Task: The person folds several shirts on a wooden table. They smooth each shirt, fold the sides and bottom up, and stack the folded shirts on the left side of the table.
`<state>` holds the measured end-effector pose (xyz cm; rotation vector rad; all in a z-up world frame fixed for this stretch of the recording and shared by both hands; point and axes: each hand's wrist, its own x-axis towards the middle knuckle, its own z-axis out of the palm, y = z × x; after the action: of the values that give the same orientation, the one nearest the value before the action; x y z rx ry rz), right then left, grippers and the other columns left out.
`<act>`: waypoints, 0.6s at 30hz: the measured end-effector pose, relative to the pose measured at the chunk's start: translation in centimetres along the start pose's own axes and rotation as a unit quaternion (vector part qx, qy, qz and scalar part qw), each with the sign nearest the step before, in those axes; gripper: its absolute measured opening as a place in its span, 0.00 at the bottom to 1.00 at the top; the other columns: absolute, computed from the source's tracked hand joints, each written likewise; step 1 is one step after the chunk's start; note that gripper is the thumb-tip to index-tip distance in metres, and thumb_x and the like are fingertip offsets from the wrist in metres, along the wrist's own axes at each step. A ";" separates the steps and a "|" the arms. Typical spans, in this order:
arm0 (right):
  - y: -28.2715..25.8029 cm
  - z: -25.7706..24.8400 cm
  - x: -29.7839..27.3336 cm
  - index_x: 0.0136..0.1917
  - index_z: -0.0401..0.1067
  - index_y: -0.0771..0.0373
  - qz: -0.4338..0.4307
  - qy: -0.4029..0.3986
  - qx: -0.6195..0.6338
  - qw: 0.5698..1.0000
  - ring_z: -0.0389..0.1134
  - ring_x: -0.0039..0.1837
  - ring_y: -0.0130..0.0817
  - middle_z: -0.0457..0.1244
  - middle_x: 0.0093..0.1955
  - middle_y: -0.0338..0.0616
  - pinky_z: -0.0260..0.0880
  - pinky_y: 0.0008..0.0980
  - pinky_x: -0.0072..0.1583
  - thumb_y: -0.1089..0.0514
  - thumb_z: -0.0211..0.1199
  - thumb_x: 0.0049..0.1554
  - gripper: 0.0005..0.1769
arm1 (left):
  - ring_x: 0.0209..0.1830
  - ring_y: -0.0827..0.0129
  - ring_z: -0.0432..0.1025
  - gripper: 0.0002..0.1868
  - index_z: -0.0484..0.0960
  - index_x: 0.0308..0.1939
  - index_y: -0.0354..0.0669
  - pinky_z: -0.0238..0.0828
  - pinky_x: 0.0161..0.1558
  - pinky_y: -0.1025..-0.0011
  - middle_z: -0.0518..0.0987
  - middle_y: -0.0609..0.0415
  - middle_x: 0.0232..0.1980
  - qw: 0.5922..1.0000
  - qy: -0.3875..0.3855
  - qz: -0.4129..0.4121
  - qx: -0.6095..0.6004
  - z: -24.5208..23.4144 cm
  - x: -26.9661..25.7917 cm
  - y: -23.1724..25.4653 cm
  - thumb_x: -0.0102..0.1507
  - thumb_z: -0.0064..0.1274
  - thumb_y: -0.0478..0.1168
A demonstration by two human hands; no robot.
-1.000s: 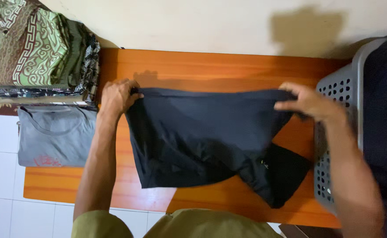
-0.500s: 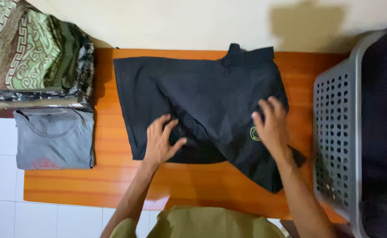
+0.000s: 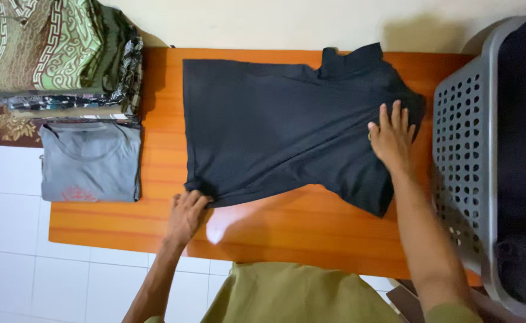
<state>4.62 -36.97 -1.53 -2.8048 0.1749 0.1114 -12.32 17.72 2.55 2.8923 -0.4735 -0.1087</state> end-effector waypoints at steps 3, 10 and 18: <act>-0.2 -1.0 -1.3 0.82 0.54 0.64 -0.013 0.025 0.023 0.999 0.38 0.85 0.63 0.38 0.86 0.60 0.40 0.65 0.78 0.44 0.51 0.67 0.36 | 0.54 0.57 0.68 0.13 0.81 0.46 0.52 0.59 0.60 0.51 0.75 0.54 0.51 0.996 0.043 -0.054 0.051 -0.5 -2.8 -0.4 0.58 0.56 0.44; -1.5 -0.5 -16.9 0.77 0.59 0.72 0.034 0.161 0.142 0.976 0.50 0.80 0.65 0.49 0.81 0.69 0.53 0.57 0.76 0.40 0.68 0.60 0.45 | 0.58 0.59 0.69 0.11 0.78 0.44 0.49 0.54 0.64 0.51 0.77 0.57 0.56 0.984 0.128 -0.117 0.035 -0.3 -3.7 0.4 0.57 0.53 0.40; -1.2 0.3 -20.8 0.52 0.74 0.66 -0.009 0.201 0.114 0.973 0.63 0.71 0.59 0.60 0.75 0.60 0.61 0.53 0.70 0.54 0.65 0.61 0.13 | 0.56 0.60 0.69 0.16 0.79 0.44 0.51 0.53 0.63 0.53 0.78 0.58 0.52 0.983 0.133 -0.125 0.006 -0.2 -2.1 0.5 0.53 0.61 0.43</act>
<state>-15.78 -33.52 0.64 -2.5658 0.2380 -0.4549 -14.42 17.94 2.95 2.9036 -0.0619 0.2416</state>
